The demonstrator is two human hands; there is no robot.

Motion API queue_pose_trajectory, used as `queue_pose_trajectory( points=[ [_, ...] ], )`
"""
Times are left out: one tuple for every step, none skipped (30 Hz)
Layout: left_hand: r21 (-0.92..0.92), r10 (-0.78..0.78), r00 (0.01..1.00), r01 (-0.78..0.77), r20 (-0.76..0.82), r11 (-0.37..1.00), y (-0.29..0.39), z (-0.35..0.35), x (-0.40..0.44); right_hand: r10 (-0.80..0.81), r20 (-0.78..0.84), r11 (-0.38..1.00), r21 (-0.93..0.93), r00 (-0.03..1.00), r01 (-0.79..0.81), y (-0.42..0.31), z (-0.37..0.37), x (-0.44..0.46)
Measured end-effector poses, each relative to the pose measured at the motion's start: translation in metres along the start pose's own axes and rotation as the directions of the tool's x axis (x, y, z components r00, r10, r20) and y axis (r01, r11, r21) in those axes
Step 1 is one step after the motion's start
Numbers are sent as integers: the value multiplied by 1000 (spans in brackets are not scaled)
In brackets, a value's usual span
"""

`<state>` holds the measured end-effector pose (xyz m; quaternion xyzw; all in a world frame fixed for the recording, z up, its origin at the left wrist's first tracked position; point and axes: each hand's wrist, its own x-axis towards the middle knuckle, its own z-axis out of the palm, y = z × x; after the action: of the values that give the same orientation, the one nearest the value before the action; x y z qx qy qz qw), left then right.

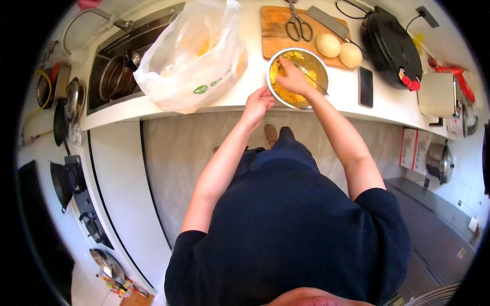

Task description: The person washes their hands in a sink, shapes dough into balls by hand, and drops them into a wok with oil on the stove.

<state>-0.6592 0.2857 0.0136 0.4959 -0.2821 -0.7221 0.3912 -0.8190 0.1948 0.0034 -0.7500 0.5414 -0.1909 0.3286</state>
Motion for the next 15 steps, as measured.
queue_pose_trajectory(
  points=[
    [-79, -18, 999, 21, 38, 997, -1, 5, 5, 7, -2, 1000, -7, 1000, -7, -5, 4, 1],
    [-107, -21, 999, 24, 32, 994, -1, 9, 6, 17, -6, 1000, -13, 1000, -17, -13, 7, 1],
    [-132, -22, 999, 26, 31, 991, 1, 12, 4, 70, -6, 997, 20, 998, -70, -22, 8, -5],
    [-155, -27, 999, 31, 31, 987, 2, 12, 4, 67, -50, 998, 5, 997, -67, -29, 15, -9],
    [-200, -18, 998, 29, 54, 979, 2, 10, 5, 66, -95, 998, -9, 993, -68, -32, 23, -12],
    [-245, -9, 997, 28, 79, 969, -1, 6, 6, 67, -143, 997, -24, 987, -71, -34, 31, -14],
    [-289, 2, 994, 29, 106, 957, -3, 1, 9, -47, -239, 994, -109, 970, 21, -37, 36, -16],
    [-324, 7, 994, 30, 113, 945, -7, -2, 11, -60, -247, 991, -133, 967, 27, -38, 38, -17],
    [-357, 13, 992, 32, 123, 934, -10, -5, 15, -72, -259, 987, -157, 963, 31, -38, 40, -20],
    [-390, 19, 991, 35, 134, 920, -12, -8, 18, -82, -270, 983, -183, 959, 33, -41, 39, -22],
    [-438, 15, 989, 52, 147, 898, -14, -11, 20, -121, -310, 982, -177, 943, 68, -40, 41, -23],
    [-486, 11, 987, 68, 158, 871, -17, -14, 22, -127, -306, 979, -190, 943, 70, -41, 41, -25],
    [-534, 8, 986, 85, 169, 841, -17, -13, 23, -133, -301, 977, -202, 944, 74, -41, 40, -27],
    [-564, 39, 981, 76, 189, 822, -17, -13, 23, -140, -294, 974, -215, 946, 78, -42, 39, -28],
    [-594, 69, 976, 69, 207, 801, -18, -13, 22, -155, -302, 969, -230, 941, 86, -43, 38, -29]
  ],
)
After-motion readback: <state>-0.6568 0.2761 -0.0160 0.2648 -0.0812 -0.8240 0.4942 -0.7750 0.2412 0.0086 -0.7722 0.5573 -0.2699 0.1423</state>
